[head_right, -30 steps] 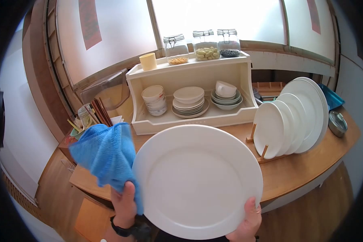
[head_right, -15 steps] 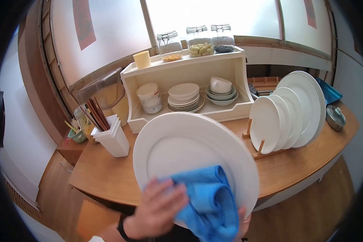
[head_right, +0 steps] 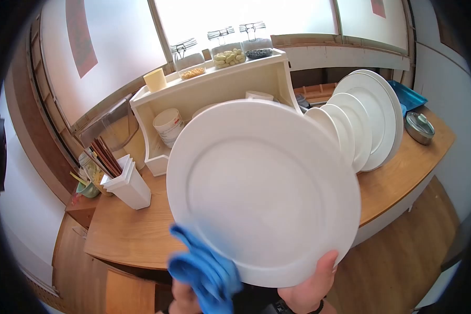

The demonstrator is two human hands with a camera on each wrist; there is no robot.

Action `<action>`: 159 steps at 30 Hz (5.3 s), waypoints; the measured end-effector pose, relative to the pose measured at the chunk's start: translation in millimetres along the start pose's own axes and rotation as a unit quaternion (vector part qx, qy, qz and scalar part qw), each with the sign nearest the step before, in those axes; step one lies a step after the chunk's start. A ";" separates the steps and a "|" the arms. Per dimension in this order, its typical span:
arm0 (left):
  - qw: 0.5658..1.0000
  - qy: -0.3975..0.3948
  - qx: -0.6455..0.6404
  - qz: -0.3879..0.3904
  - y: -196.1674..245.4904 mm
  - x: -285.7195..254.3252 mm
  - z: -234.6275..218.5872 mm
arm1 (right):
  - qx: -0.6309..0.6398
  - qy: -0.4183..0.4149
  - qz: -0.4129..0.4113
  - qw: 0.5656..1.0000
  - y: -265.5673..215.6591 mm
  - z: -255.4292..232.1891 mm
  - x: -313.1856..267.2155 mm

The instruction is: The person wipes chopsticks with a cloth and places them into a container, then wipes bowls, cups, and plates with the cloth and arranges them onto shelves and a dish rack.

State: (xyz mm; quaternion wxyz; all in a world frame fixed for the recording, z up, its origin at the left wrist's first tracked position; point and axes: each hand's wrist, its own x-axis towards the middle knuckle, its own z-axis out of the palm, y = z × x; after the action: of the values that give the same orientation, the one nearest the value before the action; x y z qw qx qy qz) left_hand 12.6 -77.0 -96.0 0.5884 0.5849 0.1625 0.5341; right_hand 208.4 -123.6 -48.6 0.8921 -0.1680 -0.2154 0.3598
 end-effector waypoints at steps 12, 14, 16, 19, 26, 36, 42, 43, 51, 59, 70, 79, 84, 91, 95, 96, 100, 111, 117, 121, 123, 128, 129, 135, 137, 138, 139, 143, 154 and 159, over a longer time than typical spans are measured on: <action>0.976 0.175 -0.125 0.000 21.7 -25.2 17.8 | -0.118 0.008 0.049 0.992 25.2 -2.9 -47.0; 0.960 0.230 -0.161 -0.002 25.7 -21.3 18.6 | -0.142 -0.013 0.008 0.990 29.6 -2.8 -48.8; 0.972 0.208 -0.105 0.029 31.6 -13.3 14.7 | -0.102 -0.004 0.022 0.995 24.1 -7.9 -43.1; 0.879 0.211 0.350 0.246 44.6 13.6 -6.3 | -0.082 0.016 0.022 0.996 1.7 -17.4 -34.1; 0.956 0.111 -0.265 0.059 37.7 44.1 -50.8 | -0.126 0.081 -0.146 0.978 -69.5 -57.1 -9.4; 0.961 0.182 0.207 0.010 -27.8 26.3 -38.1 | -0.260 0.207 -0.476 0.814 -227.5 -48.1 43.0; 0.962 0.160 0.219 0.032 -28.7 31.5 -28.2 | -0.320 0.112 -0.563 0.754 -292.3 -64.4 110.1; 0.958 0.172 0.226 0.036 -31.9 31.3 -28.9 | -0.322 0.119 -0.559 0.755 -296.5 -63.0 127.0; 0.958 0.114 0.258 0.050 -55.4 22.1 -61.5 | -0.424 0.047 -0.444 0.788 -268.9 -72.6 226.1; 0.950 0.136 0.266 0.089 -63.5 22.9 -58.7 | -0.553 -0.015 -0.448 0.702 -228.6 -70.5 251.9; 0.939 0.127 0.293 0.130 -53.3 19.5 -42.3 | -0.586 -0.023 -0.394 0.708 -207.7 -87.4 276.6; 0.902 0.142 0.378 0.154 -60.6 7.9 -55.2 | -0.594 -0.049 -0.350 0.723 -197.9 -94.3 299.2; 0.910 0.111 0.365 0.160 -52.6 8.1 -44.0 | -0.618 -0.057 -0.283 0.731 -194.1 -97.1 305.3; 0.914 0.083 0.352 0.183 -51.1 10.2 -40.5 | -0.545 -0.075 -0.142 0.823 -199.8 -87.1 308.4; 0.923 0.292 -0.215 0.124 -63.0 9.8 -13.6 | -0.548 -0.058 -0.093 0.829 -198.1 -76.1 316.2; 0.966 0.188 0.069 0.165 -54.4 8.2 -28.2 | -0.553 -0.032 -0.095 0.827 -198.1 -76.4 316.0; 0.920 0.044 0.330 0.208 -39.0 13.5 -29.7 | -0.648 0.029 -0.246 0.720 -202.4 -75.8 322.6; 0.898 0.028 0.408 0.161 -21.3 22.9 -26.0 | -0.806 -0.051 -0.275 0.522 -205.4 -42.2 321.3; 0.917 0.007 0.380 0.120 -13.7 28.9 -23.6 | -0.898 -0.031 -0.117 0.423 -203.2 -6.2 305.9; 0.905 0.032 0.378 0.192 -25.7 25.4 -27.0 | -0.906 -0.065 -0.171 0.381 -212.5 -44.8 327.0; 0.890 0.038 0.403 0.210 -18.0 24.3 -27.7 | -0.850 -0.083 -0.246 0.458 -207.8 -60.0 330.5; 0.889 0.018 0.410 0.205 -14.8 23.8 -29.5 | -0.828 -0.068 -0.316 0.459 -196.4 -36.7 304.7; 0.888 0.021 0.411 0.205 -14.6 23.9 -28.8 | -0.826 -0.055 -0.308 0.469 -197.8 -30.7 302.3; 0.891 0.037 0.403 0.207 -19.1 21.2 -29.0 | -0.812 -0.030 -0.363 0.455 -222.4 11.0 294.8; 0.893 0.029 0.402 0.200 -14.2 23.0 -28.2 | -0.835 -0.016 -0.353 0.422 -243.7 51.0 277.6; 0.894 0.022 0.403 0.194 -12.7 23.5 -27.9 | -0.827 -0.015 -0.385 0.409 -248.6 63.0 269.8; 0.895 0.020 0.402 0.193 -12.8 22.9 -28.1 | -0.817 -0.014 -0.417 0.397 -251.9 72.5 260.8; 0.907 -0.003 0.371 0.198 -11.1 28.4 -32.1 | -0.771 -0.046 -0.539 0.335 -251.7 107.6 209.5; 0.983 0.086 -0.154 -0.049 3.3 26.7 -7.0 | -0.605 -0.139 -0.155 0.768 -126.1 38.8 79.1; 0.948 0.039 -0.252 -0.188 18.3 27.0 -54.9 | -0.477 -0.236 0.022 0.846 -82.5 39.9 54.9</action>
State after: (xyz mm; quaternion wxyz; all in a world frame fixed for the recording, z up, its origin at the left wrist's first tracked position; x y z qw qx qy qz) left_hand -30.1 -31.3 -82.9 0.7997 0.3546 0.1528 0.4598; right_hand 270.8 -135.0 37.3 0.6161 -0.4876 -0.5607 0.2613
